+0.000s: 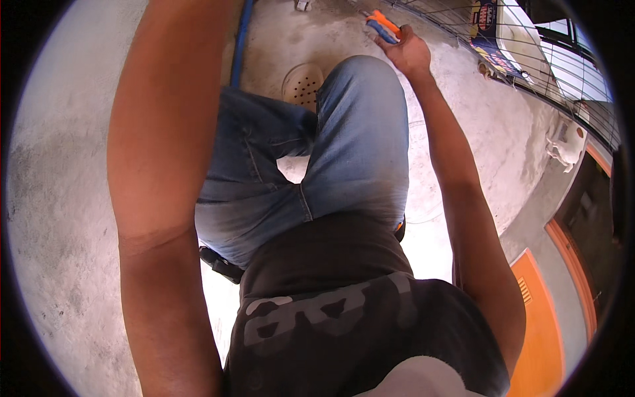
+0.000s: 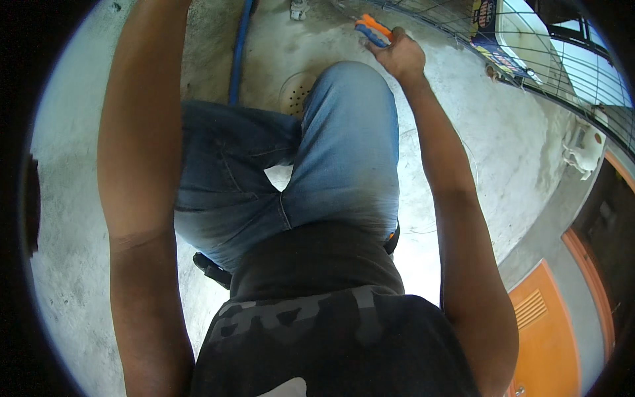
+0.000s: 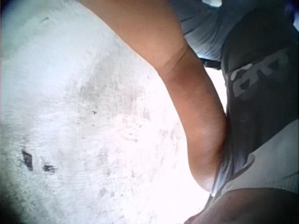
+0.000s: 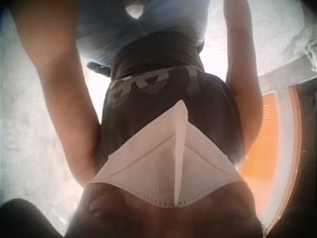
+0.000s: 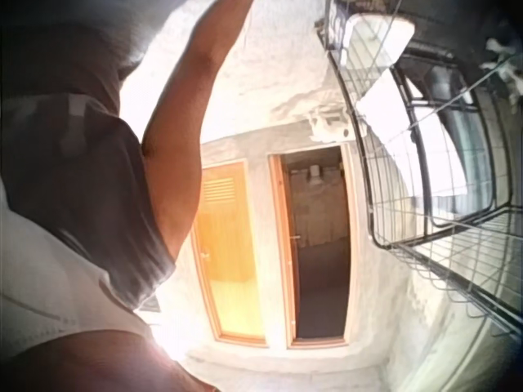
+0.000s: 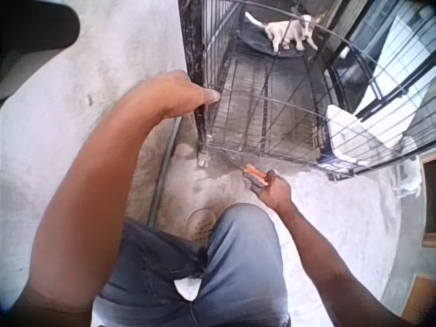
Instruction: The person is using pliers and wire to repair the metal mesh of a dog cage while a small dog is visible inside.
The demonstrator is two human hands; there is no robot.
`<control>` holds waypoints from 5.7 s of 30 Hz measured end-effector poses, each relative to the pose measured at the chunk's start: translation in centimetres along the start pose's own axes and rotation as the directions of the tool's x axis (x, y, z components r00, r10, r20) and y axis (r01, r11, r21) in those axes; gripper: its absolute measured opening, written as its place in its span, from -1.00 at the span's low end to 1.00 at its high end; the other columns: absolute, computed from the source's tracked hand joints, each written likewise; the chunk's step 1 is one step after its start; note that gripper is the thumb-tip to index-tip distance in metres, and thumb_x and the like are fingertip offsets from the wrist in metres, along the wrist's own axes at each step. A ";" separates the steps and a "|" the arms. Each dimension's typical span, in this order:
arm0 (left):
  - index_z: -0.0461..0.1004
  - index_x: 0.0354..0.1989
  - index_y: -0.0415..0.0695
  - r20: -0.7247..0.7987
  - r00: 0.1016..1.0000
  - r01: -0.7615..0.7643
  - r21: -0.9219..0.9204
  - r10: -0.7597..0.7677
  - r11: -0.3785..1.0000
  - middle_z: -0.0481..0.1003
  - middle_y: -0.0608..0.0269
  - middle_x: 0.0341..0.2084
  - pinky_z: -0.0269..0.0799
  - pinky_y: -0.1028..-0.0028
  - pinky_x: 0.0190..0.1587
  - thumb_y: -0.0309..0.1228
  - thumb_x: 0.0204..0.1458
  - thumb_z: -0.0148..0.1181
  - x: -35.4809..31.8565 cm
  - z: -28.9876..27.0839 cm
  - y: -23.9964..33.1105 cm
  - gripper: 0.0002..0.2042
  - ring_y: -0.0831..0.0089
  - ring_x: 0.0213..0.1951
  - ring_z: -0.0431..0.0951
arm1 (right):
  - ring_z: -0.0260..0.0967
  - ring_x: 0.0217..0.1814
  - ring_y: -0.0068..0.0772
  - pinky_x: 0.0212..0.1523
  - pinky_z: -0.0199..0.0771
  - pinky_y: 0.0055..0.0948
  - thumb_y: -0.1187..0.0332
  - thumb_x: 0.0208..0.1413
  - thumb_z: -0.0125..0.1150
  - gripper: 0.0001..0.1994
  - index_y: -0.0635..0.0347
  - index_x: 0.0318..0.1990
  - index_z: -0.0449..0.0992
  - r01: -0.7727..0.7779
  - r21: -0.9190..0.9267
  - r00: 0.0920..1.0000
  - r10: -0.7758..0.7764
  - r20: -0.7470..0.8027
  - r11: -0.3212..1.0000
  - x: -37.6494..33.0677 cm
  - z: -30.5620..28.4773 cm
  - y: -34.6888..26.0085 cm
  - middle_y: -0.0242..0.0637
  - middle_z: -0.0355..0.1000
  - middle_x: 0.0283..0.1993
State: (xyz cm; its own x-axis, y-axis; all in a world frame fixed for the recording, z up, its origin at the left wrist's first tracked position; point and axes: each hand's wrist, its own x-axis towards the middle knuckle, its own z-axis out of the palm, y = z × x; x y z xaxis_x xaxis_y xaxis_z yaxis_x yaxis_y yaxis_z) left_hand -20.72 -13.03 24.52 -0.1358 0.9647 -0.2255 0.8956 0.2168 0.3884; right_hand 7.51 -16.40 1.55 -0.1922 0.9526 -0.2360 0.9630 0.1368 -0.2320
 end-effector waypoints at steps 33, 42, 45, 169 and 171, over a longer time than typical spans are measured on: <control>0.48 -0.13 -0.41 -0.004 0.999 -0.041 -0.065 0.041 0.997 0.53 -0.21 -0.27 0.45 0.22 -0.07 0.00 -0.06 0.28 1.9 2.5 -3.1 -0.40 0.04 -0.17 0.55 | 0.47 0.03 0.05 0.03 0.43 -0.17 -0.07 -0.23 0.35 -0.35 0.36 -0.10 0.53 -0.167 0.143 0.920 0.102 0.378 0.976 -1.1 -0.9 -0.9 0.16 0.50 -0.08; 0.43 0.06 -0.34 0.101 0.993 -0.031 -0.285 0.062 0.958 0.57 0.03 -0.31 0.46 0.36 -0.14 -0.04 0.02 0.25 -4.9 -1.6 2.7 -0.40 0.30 -0.29 0.59 | 0.54 -0.10 0.00 -0.13 0.55 -0.13 0.19 0.04 0.18 -0.67 0.22 -0.13 0.44 -0.273 0.010 0.931 0.261 0.255 0.962 -7.9 9.7 8.2 -0.01 0.53 -0.18; 0.34 0.17 -0.32 -0.057 0.993 -0.121 -0.449 0.107 0.885 0.58 0.09 -0.32 0.48 0.41 -0.14 -0.12 0.06 0.25 -5.1 -1.0 4.4 -0.39 0.37 -0.32 0.59 | 0.58 -0.27 -0.08 -0.40 0.62 -0.23 0.28 0.18 -0.07 -0.77 0.15 -0.10 0.42 -0.116 -0.097 0.981 0.129 0.147 0.989 -8.7 14.5 9.7 -0.09 0.48 -0.19; 0.28 -0.07 -0.29 -0.646 0.747 -0.112 -0.355 -0.157 0.928 0.56 -0.10 -0.35 0.45 0.13 -0.14 -0.10 -0.25 0.41 -5.4 -1.3 6.1 -0.34 -0.02 -0.22 0.59 | 0.50 -0.19 -0.20 -0.27 0.54 -0.35 0.49 -0.05 0.30 -0.73 0.24 -0.14 0.49 0.869 -0.060 0.118 -0.325 -0.938 0.491 -8.3 -32.4 -17.2 -0.18 0.44 -0.12; 0.27 -0.09 -0.27 -0.640 0.754 -0.117 -0.350 -0.146 0.929 0.55 0.07 -0.41 0.47 0.20 -0.18 -0.11 -0.27 0.45 -5.6 -1.6 7.0 -0.34 0.08 -0.28 0.60 | 0.50 -0.27 -0.18 -0.32 0.55 -0.34 0.45 -0.07 0.31 -0.72 0.21 -0.15 0.48 0.817 -0.189 -0.030 -0.288 -0.957 0.545 -7.4 -34.6 -17.3 -0.22 0.43 -0.12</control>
State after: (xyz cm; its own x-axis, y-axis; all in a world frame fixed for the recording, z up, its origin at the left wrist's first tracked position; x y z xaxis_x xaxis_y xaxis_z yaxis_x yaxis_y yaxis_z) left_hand -14.40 -16.68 29.96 -0.5042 0.7916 0.3451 0.7000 0.1406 0.7002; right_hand -1.15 -16.45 39.99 -0.0906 0.1925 0.9771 0.4038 0.9040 -0.1407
